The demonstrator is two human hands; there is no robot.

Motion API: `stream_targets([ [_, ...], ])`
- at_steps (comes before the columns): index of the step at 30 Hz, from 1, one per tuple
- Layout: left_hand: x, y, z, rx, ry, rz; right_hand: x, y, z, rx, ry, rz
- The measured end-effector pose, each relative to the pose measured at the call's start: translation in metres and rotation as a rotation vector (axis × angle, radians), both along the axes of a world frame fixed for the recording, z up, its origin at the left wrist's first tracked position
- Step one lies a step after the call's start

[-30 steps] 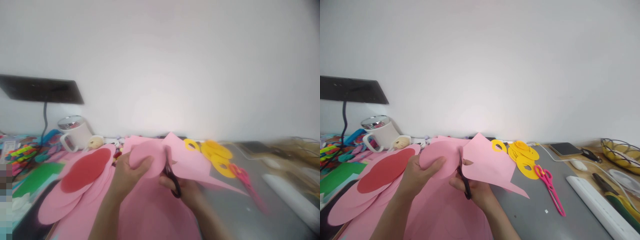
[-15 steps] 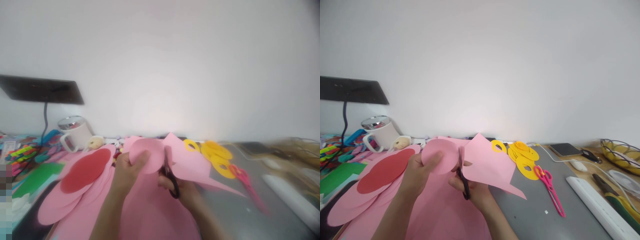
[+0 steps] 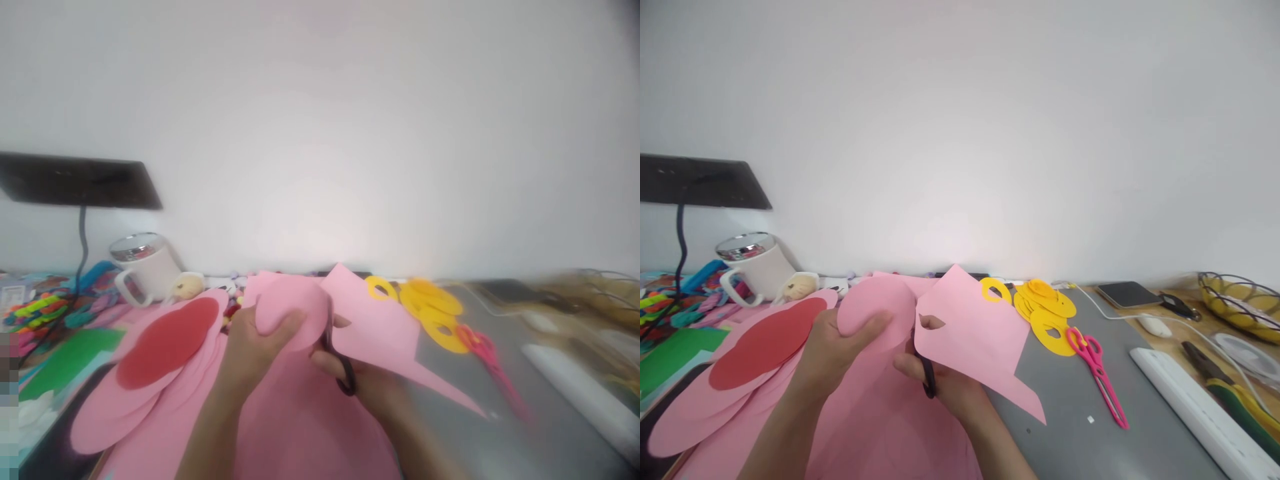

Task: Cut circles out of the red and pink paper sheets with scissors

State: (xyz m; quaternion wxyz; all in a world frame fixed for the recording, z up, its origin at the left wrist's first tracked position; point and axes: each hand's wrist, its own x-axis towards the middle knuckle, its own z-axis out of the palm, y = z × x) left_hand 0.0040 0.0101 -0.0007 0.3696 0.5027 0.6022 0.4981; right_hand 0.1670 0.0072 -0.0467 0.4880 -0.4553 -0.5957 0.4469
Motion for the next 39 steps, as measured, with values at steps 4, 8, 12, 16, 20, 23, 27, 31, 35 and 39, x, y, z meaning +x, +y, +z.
stream_targets([
  [4, 0.001, -0.002, 0.001, 0.028, -0.045, 0.005, -0.001, 0.000, 0.001, -0.005, 0.011, 0.019],
  [8, 0.002, -0.003, 0.000, 0.035, -0.062, 0.021, -0.002, 0.000, -0.001, -0.039, -0.022, -0.013],
  [12, 0.002, -0.003, 0.000, 0.046, -0.043, 0.023, -0.002, 0.001, -0.004, -0.005, 0.007, -0.018],
  [16, 0.001, -0.002, 0.000, 0.061, -0.057, 0.021, -0.002, 0.002, -0.003, -0.004, 0.043, 0.019],
  [20, 0.001, -0.002, 0.000, 0.053, -0.056, 0.006, -0.003, 0.001, 0.003, -0.015, 0.058, 0.061],
  [23, 0.000, -0.002, 0.001, 0.038, -0.045, 0.002, -0.004, 0.001, 0.004, 0.000, 0.058, 0.072],
  [27, 0.000, -0.002, 0.001, 0.028, -0.052, 0.001, -0.004, 0.002, 0.005, -0.008, 0.079, 0.096],
  [31, -0.001, -0.002, 0.000, 0.007, -0.048, -0.012, -0.004, 0.001, 0.008, -0.018, 0.001, 0.081],
  [35, -0.003, 0.000, -0.003, -0.023, -0.002, -0.029, -0.005, 0.000, 0.010, -0.007, -0.027, 0.067],
  [39, -0.004, 0.001, -0.004, -0.017, -0.015, -0.030, -0.006, 0.001, 0.009, -0.015, 0.008, 0.104],
])
